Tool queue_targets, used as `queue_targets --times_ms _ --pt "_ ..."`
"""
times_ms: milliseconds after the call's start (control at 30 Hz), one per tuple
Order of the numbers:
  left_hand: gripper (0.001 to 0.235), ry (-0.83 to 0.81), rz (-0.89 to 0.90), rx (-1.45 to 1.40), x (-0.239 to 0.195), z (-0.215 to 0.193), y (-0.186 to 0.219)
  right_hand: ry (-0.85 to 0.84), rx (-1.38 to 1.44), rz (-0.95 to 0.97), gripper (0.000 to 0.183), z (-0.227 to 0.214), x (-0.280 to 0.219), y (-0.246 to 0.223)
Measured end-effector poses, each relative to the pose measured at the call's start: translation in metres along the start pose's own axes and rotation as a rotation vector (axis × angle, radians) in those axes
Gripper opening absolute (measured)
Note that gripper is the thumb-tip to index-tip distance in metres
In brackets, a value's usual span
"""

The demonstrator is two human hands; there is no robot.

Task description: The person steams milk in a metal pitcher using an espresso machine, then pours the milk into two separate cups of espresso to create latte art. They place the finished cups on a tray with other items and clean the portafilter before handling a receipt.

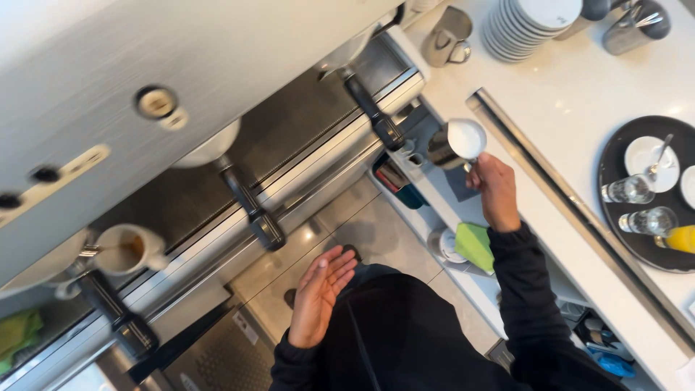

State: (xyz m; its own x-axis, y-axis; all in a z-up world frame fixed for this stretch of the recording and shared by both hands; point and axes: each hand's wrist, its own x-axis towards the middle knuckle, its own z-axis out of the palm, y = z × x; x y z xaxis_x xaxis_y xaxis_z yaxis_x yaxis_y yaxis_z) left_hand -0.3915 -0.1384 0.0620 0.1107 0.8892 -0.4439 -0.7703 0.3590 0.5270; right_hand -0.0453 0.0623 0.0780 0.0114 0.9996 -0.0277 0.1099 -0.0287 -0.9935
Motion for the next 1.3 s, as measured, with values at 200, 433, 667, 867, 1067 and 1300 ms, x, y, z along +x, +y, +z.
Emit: queue_targets --times_ms 200,433,667,867,1067,1300 --pt "0.052 0.083 0.03 -0.02 0.021 0.018 -0.01 0.055 0.076 -0.022 0.045 -0.021 0.088 0.032" --pt "0.052 0.141 0.052 0.009 0.039 0.032 -0.005 -0.001 0.163 -0.024 0.046 -0.025 0.138 0.077" --pt "0.052 0.162 0.043 0.019 0.048 0.043 0.0 0.007 0.165 0.012 0.045 -0.026 0.144 0.085" --pt "0.051 0.155 0.049 0.035 0.056 0.045 0.005 0.021 0.14 0.012 0.046 -0.026 0.148 0.091" --pt "0.051 0.148 0.058 0.025 0.061 0.045 0.006 0.006 0.104 0.009 0.048 -0.022 0.148 0.082" --pt "0.051 0.135 0.078 -0.005 0.063 0.04 0.002 0.009 0.131 0.02 0.047 -0.024 0.151 0.09"
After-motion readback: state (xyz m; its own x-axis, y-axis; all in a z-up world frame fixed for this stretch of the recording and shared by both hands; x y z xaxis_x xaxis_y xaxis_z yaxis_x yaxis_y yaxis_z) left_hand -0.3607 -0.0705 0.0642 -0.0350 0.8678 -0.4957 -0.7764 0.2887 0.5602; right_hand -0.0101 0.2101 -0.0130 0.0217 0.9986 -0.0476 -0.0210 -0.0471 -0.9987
